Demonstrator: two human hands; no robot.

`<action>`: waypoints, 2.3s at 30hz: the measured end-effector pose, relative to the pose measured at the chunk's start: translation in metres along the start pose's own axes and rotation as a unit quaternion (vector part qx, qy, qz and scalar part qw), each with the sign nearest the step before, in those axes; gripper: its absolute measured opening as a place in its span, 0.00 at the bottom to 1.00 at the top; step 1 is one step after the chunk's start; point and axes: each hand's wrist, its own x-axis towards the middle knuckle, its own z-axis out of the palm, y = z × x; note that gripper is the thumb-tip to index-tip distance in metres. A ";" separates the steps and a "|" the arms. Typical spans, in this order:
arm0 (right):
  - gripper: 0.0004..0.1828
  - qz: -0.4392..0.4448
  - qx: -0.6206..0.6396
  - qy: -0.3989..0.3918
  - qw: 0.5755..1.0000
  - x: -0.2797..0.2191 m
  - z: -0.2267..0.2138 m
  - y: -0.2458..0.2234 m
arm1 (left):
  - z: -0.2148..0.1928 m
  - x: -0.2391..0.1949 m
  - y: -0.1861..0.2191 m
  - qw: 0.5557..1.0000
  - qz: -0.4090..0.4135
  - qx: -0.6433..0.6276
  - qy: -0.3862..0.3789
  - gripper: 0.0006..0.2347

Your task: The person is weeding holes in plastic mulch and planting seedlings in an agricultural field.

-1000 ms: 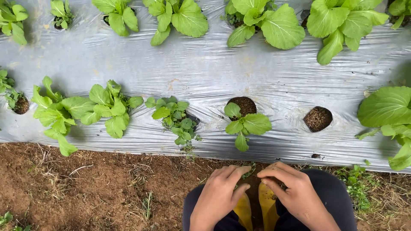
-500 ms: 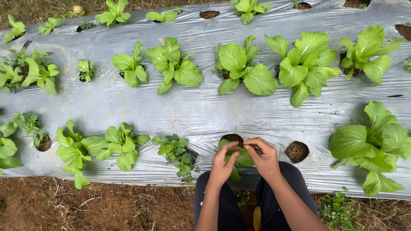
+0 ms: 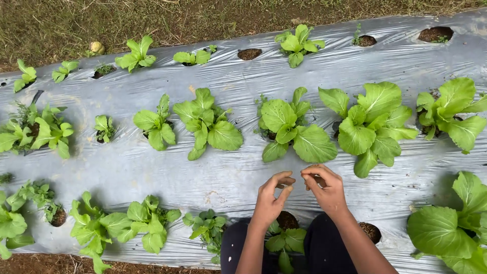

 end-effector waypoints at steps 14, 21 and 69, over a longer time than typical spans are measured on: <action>0.03 0.037 -0.068 0.026 0.997 0.208 -0.001 0.128 | -0.012 0.242 -0.070 0.944 0.178 0.270 -0.069 0.10; 0.04 0.095 -0.129 0.063 0.985 0.233 -0.025 0.140 | 0.004 0.302 -0.093 0.935 0.148 0.300 -0.114 0.13; 0.08 0.187 -0.164 -0.128 0.960 0.240 0.007 0.204 | -0.031 0.280 -0.134 0.951 0.070 0.290 -0.087 0.15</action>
